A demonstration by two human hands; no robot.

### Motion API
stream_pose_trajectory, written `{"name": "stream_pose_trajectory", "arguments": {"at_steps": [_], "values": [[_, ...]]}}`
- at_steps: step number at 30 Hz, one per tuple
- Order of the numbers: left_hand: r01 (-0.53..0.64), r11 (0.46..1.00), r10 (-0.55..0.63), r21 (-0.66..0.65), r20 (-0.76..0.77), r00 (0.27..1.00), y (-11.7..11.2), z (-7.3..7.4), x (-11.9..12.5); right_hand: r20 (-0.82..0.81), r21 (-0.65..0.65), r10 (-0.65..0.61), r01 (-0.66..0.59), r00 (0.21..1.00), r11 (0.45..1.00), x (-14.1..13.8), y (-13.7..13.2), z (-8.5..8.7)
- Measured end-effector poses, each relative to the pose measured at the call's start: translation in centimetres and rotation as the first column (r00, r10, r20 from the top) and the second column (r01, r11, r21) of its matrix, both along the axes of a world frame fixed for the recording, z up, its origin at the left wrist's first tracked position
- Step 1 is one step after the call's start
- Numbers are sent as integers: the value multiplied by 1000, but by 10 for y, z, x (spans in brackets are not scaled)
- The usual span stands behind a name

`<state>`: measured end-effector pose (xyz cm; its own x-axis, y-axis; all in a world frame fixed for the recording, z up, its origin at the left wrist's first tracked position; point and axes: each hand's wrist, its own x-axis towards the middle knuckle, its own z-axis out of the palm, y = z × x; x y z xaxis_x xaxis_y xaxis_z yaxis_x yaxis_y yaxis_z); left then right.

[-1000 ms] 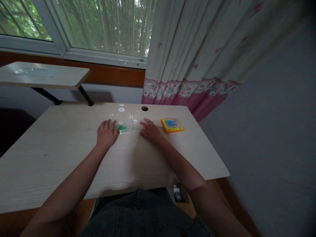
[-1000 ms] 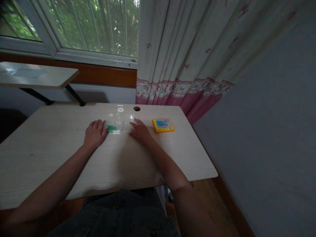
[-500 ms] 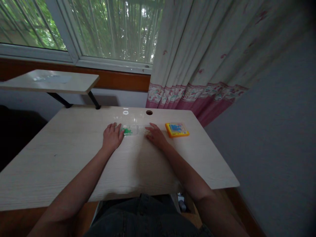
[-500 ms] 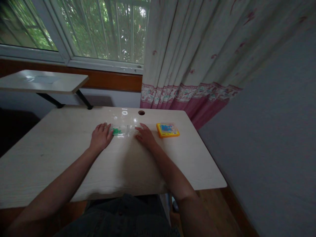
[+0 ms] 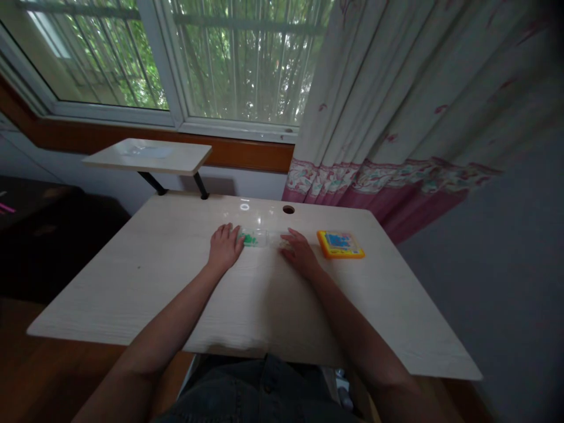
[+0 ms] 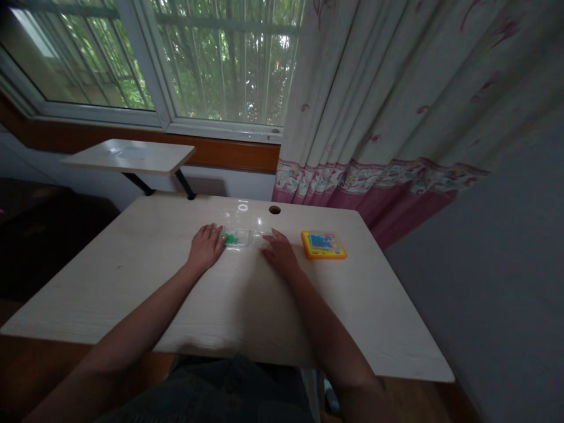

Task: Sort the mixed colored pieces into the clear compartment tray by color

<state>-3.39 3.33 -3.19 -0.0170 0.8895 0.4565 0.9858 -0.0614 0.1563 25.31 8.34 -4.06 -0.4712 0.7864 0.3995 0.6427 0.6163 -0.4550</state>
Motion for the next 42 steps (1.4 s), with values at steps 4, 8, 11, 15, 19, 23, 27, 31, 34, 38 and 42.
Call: {"name": "stream_pose_trajectory", "arguments": {"at_steps": [4,8,11,15,19,23,27,31,34,38,42], "values": [[0,1000,0,2,2,1000,0,0,0,-2,14,1,-1,1000,1000,1,0,-1],[20,1000,-20,0,18,1000,1,-1,-1,2,17,6,-6,1000,1000,1,1,-1],[33,999,-33,1,31,999,1,0,-1,6,14,4,-5,1000,1000,1,0,-1],[23,1000,-22,-10,39,999,-1,2,0,12,25,3,-3,1000,1000,2,1,-2],[12,1000,-11,-23,52,999,-3,5,1,11,43,2,-2,1000,999,2,1,-4],[7,1000,-6,-23,46,999,-3,6,2,17,49,1,-2,1000,999,1,1,-3],[5,1000,-5,-19,22,1000,-3,4,1,41,29,-8,7,999,1000,1,-1,7],[3,1000,-3,-15,24,1000,-2,4,1,34,15,-32,31,999,999,21,4,32],[8,1000,-7,-20,23,1000,-1,4,1,-8,54,-57,57,998,997,53,13,53],[7,999,-6,-33,38,999,-1,4,1,4,47,-88,88,996,995,105,24,65],[23,999,-21,-38,33,999,-1,4,0,2,-7,-78,78,997,997,145,30,60]]}}
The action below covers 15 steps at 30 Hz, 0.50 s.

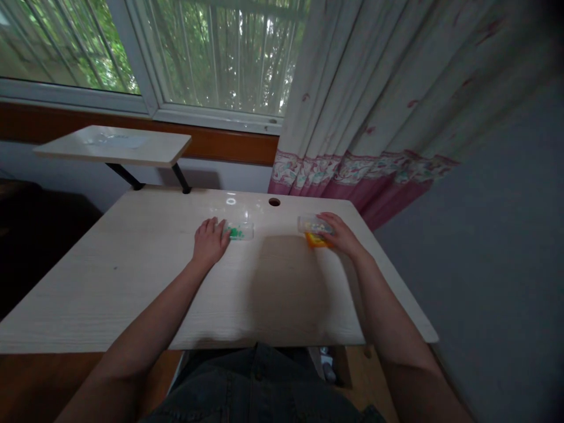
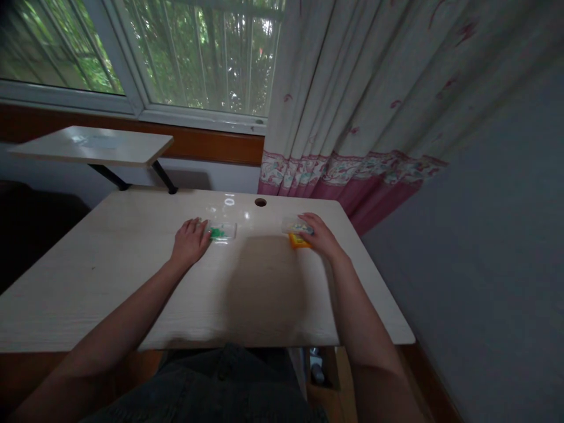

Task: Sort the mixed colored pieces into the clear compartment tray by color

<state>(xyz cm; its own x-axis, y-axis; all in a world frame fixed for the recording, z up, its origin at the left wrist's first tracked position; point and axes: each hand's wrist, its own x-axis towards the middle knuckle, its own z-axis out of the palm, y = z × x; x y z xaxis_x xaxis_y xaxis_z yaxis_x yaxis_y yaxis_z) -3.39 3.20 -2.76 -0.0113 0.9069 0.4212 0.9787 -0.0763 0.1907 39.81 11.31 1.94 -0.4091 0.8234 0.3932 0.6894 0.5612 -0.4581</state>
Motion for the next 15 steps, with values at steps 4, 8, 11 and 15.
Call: {"name": "stream_pose_trajectory", "arguments": {"at_steps": [4,8,11,15], "values": [[13,1000,-13,12,27,1000,0,0,-1,-20,-41,-17,16,1000,999,21,3,-2],[60,997,-64,49,78,995,-1,0,-2,12,-92,27,-26,1000,995,34,5,4],[123,989,-131,84,100,986,0,-1,-4,36,-127,33,-28,999,992,42,3,6],[209,974,-220,89,138,966,0,-1,-5,47,-152,15,-8,999,988,51,-3,8]]}}
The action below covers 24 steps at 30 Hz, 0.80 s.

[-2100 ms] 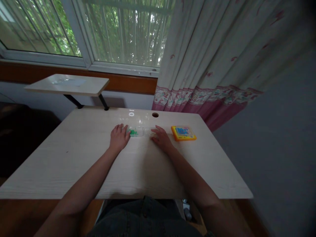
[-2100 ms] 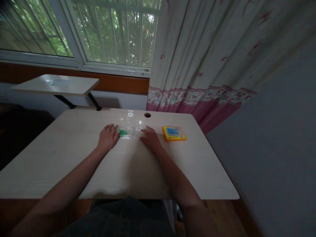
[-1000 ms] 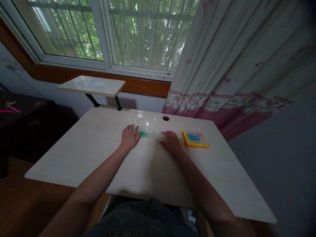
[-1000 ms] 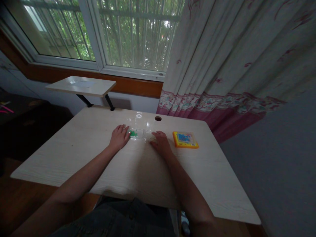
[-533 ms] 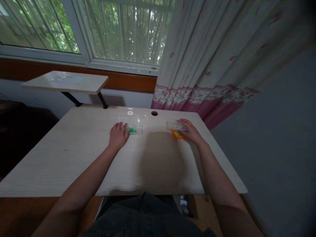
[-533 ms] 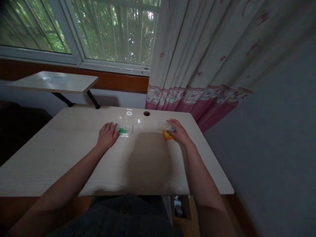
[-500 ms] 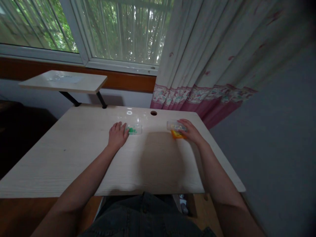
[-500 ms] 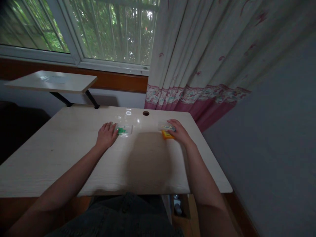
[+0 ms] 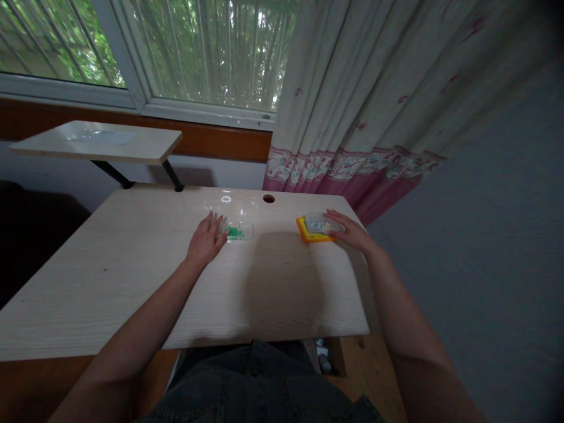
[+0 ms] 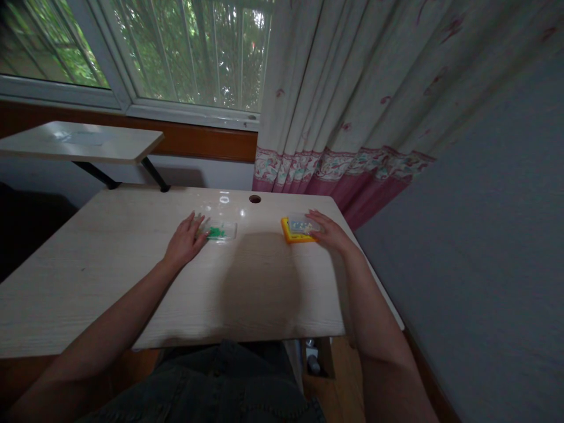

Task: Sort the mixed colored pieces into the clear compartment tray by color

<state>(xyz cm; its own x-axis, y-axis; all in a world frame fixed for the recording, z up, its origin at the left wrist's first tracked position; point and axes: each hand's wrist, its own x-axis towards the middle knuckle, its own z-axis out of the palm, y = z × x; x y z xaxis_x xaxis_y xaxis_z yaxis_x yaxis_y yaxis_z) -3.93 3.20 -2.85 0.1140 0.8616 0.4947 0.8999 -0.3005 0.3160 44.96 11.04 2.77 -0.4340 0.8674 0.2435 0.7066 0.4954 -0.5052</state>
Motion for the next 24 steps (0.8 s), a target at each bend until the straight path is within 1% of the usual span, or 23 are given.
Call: {"name": "stream_pose_trajectory", "arguments": {"at_steps": [3,5,7,8,10,11,13,14,15,17,19,21,24], "values": [[54,998,-53,-11,13,998,-1,2,1,45,8,-37,37,998,999,3,-4,6],[85,996,-85,-12,8,996,-2,4,1,93,49,-76,71,993,996,-4,-9,13],[122,992,-122,-17,-4,992,-3,5,2,137,121,-102,85,985,989,-23,-16,22],[143,990,-143,-20,-9,990,-3,5,2,136,171,-98,74,986,982,-38,-20,25],[178,983,-179,-31,-13,984,-3,4,1,122,255,-10,-21,993,967,-77,-31,27],[193,980,-194,-36,-13,981,-2,4,1,106,277,63,-90,992,957,-99,-36,25],[223,974,-223,-44,-9,975,-3,4,0,108,227,247,-266,963,937,-143,-43,16],[237,970,-238,-47,-4,971,-3,4,-1,110,188,309,-325,945,927,-164,-45,9],[253,966,-253,-50,3,967,-3,4,-2,121,159,333,-350,935,923,-181,-46,1],[283,958,-282,-50,24,959,-3,4,-3,155,154,293,-316,943,936,-208,-44,-15],[308,950,-306,-49,49,951,-2,4,-5,187,146,231,-259,955,955,-221,-39,-29],[331,942,-327,-49,75,942,-1,4,-8,210,139,201,-233,957,963,-224,-34,-37],[360,931,-352,-59,107,930,0,6,-15,210,130,202,-232,957,964,-220,-30,-44]]}}
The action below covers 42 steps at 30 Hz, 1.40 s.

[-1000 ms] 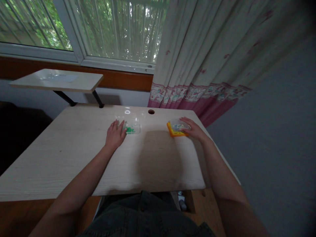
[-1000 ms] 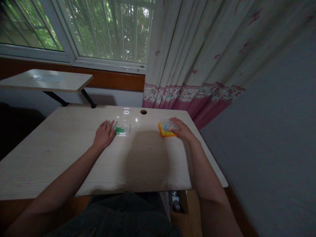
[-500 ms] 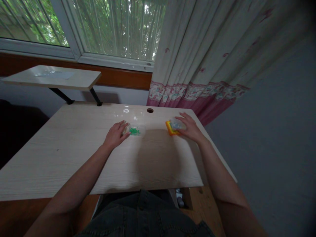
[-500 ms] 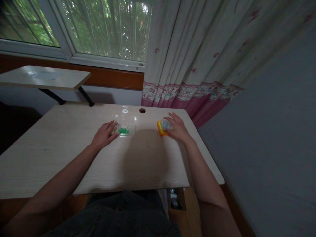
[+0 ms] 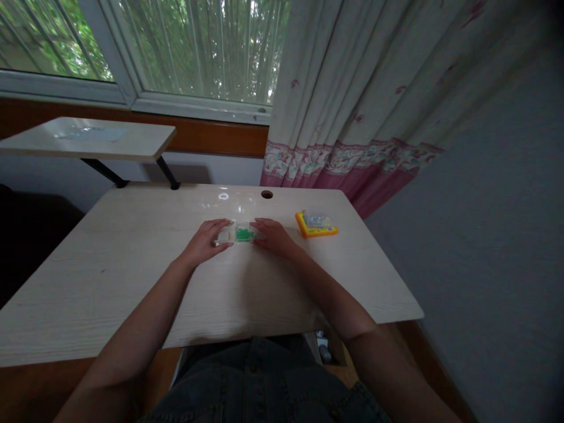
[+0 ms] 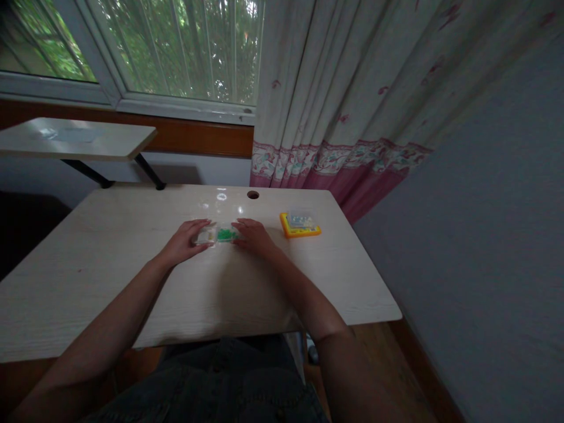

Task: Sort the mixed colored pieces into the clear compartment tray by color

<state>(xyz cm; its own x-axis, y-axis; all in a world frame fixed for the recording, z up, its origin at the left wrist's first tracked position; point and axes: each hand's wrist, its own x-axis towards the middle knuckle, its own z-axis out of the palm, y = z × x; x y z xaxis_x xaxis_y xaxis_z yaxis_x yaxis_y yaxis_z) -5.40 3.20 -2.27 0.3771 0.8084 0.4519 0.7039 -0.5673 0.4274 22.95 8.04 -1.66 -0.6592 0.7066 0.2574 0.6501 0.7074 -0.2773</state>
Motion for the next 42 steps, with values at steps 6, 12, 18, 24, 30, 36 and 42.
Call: {"name": "stream_pose_trajectory", "arguments": {"at_steps": [6,12,18,24,30,36,42], "values": [[-20,996,16,-85,-41,999,2,2,-17,-30,-62,-91,89,995,994,5,-2,-8],[-37,997,34,-75,-34,999,1,3,-14,-137,-71,-72,63,988,996,15,-7,2],[-65,996,66,-57,13,998,-2,5,-8,-312,50,-93,114,946,992,68,-18,54],[-89,994,92,-62,50,994,-5,6,-4,-280,43,-229,250,932,967,149,-13,95],[-137,990,140,-40,95,986,-9,9,-4,-187,-48,-267,262,946,964,200,4,80],[-147,988,151,-40,118,982,-9,10,-5,-186,-39,-310,309,932,950,203,4,75],[-71,998,70,-3,103,992,-15,19,10,-262,149,-167,211,950,966,121,-48,90]]}}
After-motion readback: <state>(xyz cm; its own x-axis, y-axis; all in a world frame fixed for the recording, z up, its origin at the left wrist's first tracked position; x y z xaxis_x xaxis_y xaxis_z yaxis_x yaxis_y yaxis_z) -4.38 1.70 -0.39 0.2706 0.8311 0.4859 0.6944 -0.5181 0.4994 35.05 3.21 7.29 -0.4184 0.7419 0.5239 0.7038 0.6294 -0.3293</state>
